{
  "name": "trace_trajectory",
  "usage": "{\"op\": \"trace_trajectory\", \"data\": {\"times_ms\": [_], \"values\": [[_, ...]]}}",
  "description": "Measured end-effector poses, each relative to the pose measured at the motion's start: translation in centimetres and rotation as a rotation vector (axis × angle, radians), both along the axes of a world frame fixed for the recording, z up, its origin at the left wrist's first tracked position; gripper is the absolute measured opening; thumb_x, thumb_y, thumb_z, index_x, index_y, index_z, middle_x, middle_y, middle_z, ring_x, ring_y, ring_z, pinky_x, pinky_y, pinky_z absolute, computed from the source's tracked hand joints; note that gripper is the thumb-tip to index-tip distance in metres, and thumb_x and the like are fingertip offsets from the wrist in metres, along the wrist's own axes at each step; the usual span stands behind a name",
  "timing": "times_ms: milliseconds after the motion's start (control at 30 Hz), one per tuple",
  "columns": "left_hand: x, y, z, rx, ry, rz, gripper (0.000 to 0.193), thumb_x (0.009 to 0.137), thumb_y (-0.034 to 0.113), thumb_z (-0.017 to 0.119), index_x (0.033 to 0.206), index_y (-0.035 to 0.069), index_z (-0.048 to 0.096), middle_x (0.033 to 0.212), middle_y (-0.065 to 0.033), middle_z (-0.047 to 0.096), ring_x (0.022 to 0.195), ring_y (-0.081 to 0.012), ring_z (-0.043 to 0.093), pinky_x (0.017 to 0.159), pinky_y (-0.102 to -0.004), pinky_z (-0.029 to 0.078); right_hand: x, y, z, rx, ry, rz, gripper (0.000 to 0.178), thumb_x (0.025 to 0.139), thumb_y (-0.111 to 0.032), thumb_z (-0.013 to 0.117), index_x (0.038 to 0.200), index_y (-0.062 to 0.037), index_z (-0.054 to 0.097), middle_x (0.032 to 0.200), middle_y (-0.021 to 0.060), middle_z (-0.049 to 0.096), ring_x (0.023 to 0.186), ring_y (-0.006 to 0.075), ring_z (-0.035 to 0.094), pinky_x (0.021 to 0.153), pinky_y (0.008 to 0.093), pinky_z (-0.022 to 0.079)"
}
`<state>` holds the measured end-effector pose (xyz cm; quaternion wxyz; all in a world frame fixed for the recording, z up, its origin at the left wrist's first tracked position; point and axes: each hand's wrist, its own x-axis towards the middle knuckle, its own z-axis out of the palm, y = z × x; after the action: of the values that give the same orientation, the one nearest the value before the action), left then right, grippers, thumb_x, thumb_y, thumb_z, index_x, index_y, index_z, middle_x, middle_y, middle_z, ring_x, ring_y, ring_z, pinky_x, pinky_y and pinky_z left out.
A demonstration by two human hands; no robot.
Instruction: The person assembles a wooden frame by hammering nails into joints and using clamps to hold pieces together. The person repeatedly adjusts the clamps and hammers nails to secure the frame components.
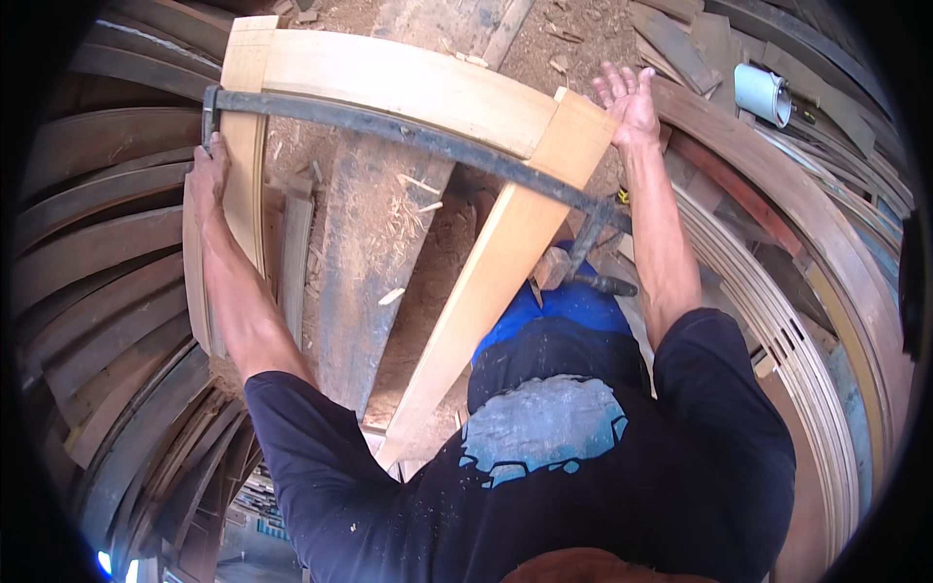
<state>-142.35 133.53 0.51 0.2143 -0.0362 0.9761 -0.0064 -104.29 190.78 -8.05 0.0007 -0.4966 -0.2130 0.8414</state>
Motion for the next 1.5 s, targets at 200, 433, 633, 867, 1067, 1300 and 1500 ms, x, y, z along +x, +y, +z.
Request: {"op": "trace_trajectory", "data": {"times_ms": [200,433,633,867,1067,1300,1500], "values": [[-0.3,-0.6,-0.4,-0.020,0.020,-0.072,0.083,0.099,0.070,0.031,0.133,-0.003,0.053,0.127,-0.0373,0.058,0.123,-0.0553,0.052,0.104,-0.0575,0.040,-3.4,-0.9,1.4,0.178,-0.105,-0.137,0.078,0.096,-0.062,0.055,0.141,0.0002,0.038,0.132,0.0212,0.056,0.116,0.0326,0.056,0.103,0.0487,0.049],[-1.7,-1.6,-0.9,-0.010,-0.032,-0.116,0.085,0.097,0.071,0.034,0.130,-0.004,0.056,0.128,-0.0356,0.059,0.125,-0.0529,0.052,0.105,-0.0545,0.042,-2.4,-0.4,0.2,0.217,-0.121,-0.168,0.049,0.102,-0.049,0.054,0.118,-0.0023,0.056,0.111,0.0150,0.066,0.097,0.0268,0.064,0.088,0.0428,0.056],[-2.9,-4.3,-2.8,0.077,0.031,-0.123,0.080,0.096,0.071,0.039,0.126,0.000,0.061,0.124,-0.0331,0.063,0.121,-0.0507,0.056,0.102,-0.0528,0.044,-2.1,0.3,-0.8,0.251,-0.072,-0.082,0.047,0.103,-0.045,0.055,0.119,-0.0008,0.056,0.114,0.0159,0.066,0.099,0.0260,0.064,0.088,0.0406,0.056],[-1.6,-1.5,-2.5,0.264,0.068,0.022,0.073,0.099,0.066,0.038,0.121,0.001,0.064,0.117,-0.0264,0.068,0.113,-0.0454,0.062,0.099,-0.0494,0.046,1.6,-1.9,5.2,0.921,-0.307,0.331,0.043,0.103,-0.032,0.060,0.125,0.0042,0.060,0.096,0.0045,0.063,0.082,0.0143,0.057,0.077,0.0317,0.050],[-0.8,-0.3,-0.3,0.225,0.101,0.123,0.067,0.105,0.052,0.022,0.136,0.006,0.058,0.131,-0.0317,0.059,0.126,-0.0517,0.052,0.108,-0.0531,0.041,9.4,-7.7,21.2,0.705,-0.214,1.457,0.028,0.093,-0.027,0.065,0.087,0.0001,0.065,0.072,0.0106,0.063,0.071,0.0202,0.062,0.066,0.0364,0.048],[-1.6,-0.5,-1.2,0.225,0.132,0.099,0.070,0.106,0.051,0.021,0.127,0.001,0.064,0.125,-0.0330,0.062,0.122,-0.0523,0.054,0.106,-0.0545,0.042,17.5,-11.6,13.4,0.693,-0.180,1.738,0.045,0.084,-0.029,0.072,0.117,0.0023,0.068,0.107,0.0271,0.071,0.109,0.0441,0.066,0.096,0.0488,0.050],[-1.1,0.6,-0.5,0.271,0.125,0.099,0.072,0.106,0.052,0.022,0.127,-0.003,0.063,0.128,-0.0333,0.060,0.126,-0.0499,0.053,0.108,-0.0515,0.041,15.2,-12.2,14.9,0.637,-0.252,1.840,0.041,0.084,-0.028,0.072,0.113,0.0009,0.070,0.105,0.0277,0.070,0.101,0.0446,0.067,0.090,0.0506,0.051]]}}
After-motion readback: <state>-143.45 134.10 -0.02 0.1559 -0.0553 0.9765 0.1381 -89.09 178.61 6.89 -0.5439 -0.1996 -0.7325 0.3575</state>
